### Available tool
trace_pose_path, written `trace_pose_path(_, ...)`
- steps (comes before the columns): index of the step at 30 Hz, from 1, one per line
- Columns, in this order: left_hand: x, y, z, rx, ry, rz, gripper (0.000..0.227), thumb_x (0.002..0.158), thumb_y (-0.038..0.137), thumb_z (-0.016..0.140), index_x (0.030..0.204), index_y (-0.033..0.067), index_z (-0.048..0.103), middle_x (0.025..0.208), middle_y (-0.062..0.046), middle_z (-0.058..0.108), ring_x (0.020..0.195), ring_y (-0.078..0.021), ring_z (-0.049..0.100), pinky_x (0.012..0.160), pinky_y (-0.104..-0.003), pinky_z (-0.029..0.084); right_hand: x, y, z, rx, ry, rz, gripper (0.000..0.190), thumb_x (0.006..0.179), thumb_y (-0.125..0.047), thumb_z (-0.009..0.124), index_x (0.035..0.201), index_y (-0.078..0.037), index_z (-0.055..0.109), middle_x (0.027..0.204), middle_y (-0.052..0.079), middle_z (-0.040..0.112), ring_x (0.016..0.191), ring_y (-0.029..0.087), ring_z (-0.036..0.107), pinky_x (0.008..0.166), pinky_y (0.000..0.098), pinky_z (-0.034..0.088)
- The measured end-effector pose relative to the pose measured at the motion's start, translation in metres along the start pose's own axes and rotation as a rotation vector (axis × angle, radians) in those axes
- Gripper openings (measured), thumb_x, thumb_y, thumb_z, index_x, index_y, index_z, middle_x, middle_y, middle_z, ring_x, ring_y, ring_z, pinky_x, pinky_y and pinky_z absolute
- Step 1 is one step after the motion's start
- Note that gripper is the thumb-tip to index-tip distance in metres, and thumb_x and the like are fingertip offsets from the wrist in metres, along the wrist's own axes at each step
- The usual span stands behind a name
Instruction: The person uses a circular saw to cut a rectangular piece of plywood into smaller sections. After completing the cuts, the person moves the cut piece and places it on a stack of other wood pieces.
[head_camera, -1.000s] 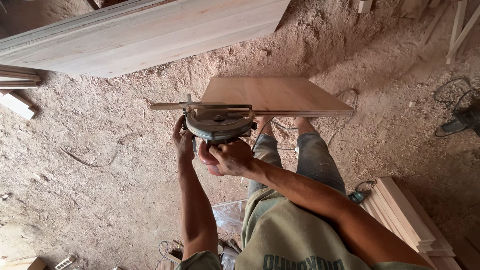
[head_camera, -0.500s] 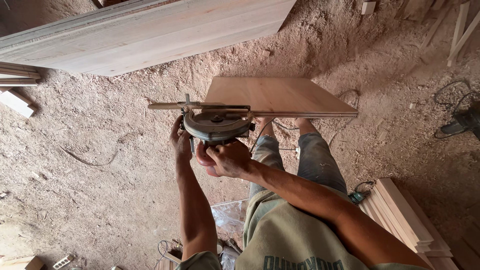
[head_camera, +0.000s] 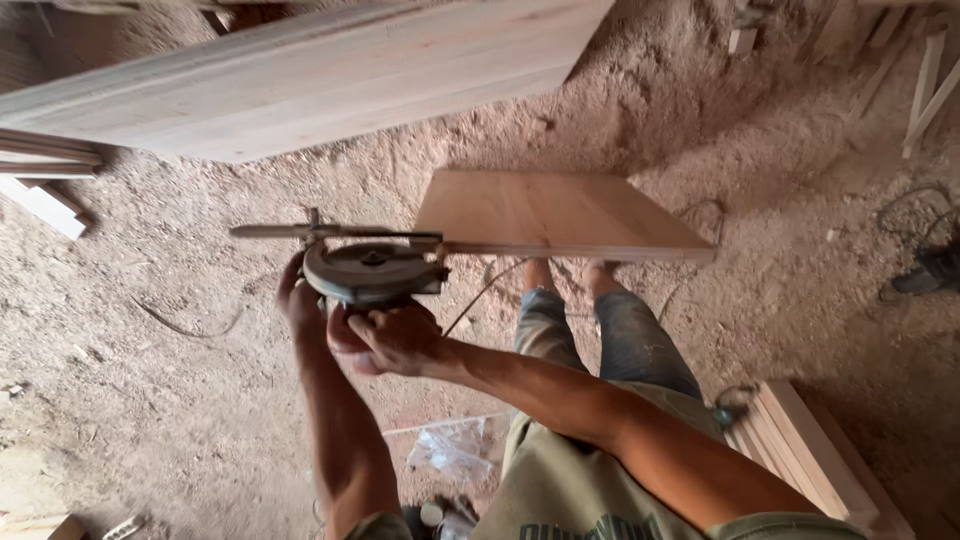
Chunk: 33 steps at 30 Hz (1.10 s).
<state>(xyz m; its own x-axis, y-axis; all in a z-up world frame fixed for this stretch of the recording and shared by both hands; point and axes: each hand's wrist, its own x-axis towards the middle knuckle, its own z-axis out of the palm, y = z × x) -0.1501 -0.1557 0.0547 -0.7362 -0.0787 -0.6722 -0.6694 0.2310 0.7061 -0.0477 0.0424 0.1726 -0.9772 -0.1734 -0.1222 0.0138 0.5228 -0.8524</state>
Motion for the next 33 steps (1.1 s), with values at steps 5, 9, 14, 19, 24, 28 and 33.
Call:
trace_pose_path(5,-0.017,-0.021,-0.012,-0.19,-0.078,0.01,0.048,0.106,0.026,0.038,0.147,0.0089,0.055,0.13,-0.02,0.064,0.114,-0.0299,0.068,0.099,-0.045,0.055,-0.052,0.004,-0.038,0.425,-0.048,0.114,0.012,0.093,-0.015,0.07,0.102,-0.009,0.066,0.078,0.009,0.065,0.065,0.023,0.069,0.059,0.0383,0.059)
trace_pose_path(9,-0.07,-0.094,0.081,0.094,-0.133,-0.371,0.057,0.109,0.048,0.036,0.149,0.0106,0.05,0.155,-0.011,0.05,0.137,-0.0262,0.051,0.12,-0.053,0.025,-0.131,0.037,-0.11,0.089,0.2,0.049,0.045,0.083,-0.016,0.082,0.126,-0.012,0.068,0.101,0.009,0.076,0.084,0.022,0.075,0.072,0.0362,0.063)
trace_pose_path(14,-0.163,-0.135,0.233,-0.341,-0.188,-0.331,0.038,0.098,0.027,0.07,0.12,0.003,0.05,0.102,-0.015,0.062,0.084,-0.0242,0.065,0.061,-0.03,0.055,-0.24,0.071,-0.225,-0.486,-0.02,0.573,0.039,0.086,-0.034,0.076,0.122,-0.019,0.076,0.078,0.01,0.075,0.065,0.028,0.071,0.063,0.0446,0.057)
trace_pose_path(19,-0.182,-0.138,0.246,-0.055,-0.005,-0.258,0.053,0.09,0.025,0.073,0.126,-0.0043,0.048,0.11,-0.022,0.066,0.089,-0.0332,0.071,0.07,-0.042,0.061,-0.359,0.077,-0.294,-0.705,0.217,0.566,0.032,0.086,-0.027,0.076,0.114,-0.011,0.076,0.098,0.017,0.073,0.082,0.038,0.069,0.077,0.0497,0.056)
trace_pose_path(24,-0.187,-0.137,0.255,0.343,0.101,-0.153,0.089,0.085,0.035,0.081,0.147,-0.0064,0.032,0.128,-0.033,0.061,0.119,-0.0449,0.06,0.103,-0.049,0.049,-0.467,0.094,-0.323,-0.913,0.005,0.987,0.021,0.095,-0.031,0.075,0.105,-0.013,0.077,0.079,0.014,0.074,0.069,0.029,0.071,0.077,0.0393,0.059)
trace_pose_path(28,-0.201,-0.135,0.294,0.205,0.123,-0.324,0.094,0.082,0.034,0.075,0.155,0.0013,0.025,0.13,-0.031,0.062,0.122,-0.0445,0.061,0.107,-0.047,0.048,-0.532,0.114,-0.322,-0.736,0.125,0.829,0.061,0.074,-0.021,0.078,0.135,-0.016,0.071,0.106,0.015,0.077,0.095,0.031,0.075,0.096,0.0448,0.058)
trace_pose_path(33,-0.227,-0.148,0.36,0.262,0.234,-0.071,0.066,0.084,0.036,0.08,0.131,0.0025,0.048,0.128,-0.027,0.066,0.122,-0.0422,0.063,0.105,-0.046,0.05,-0.584,0.139,-0.353,-0.531,0.117,1.048,0.082,0.073,-0.023,0.076,0.152,-0.019,0.053,0.122,0.019,0.074,0.106,0.035,0.074,0.101,0.0427,0.056)
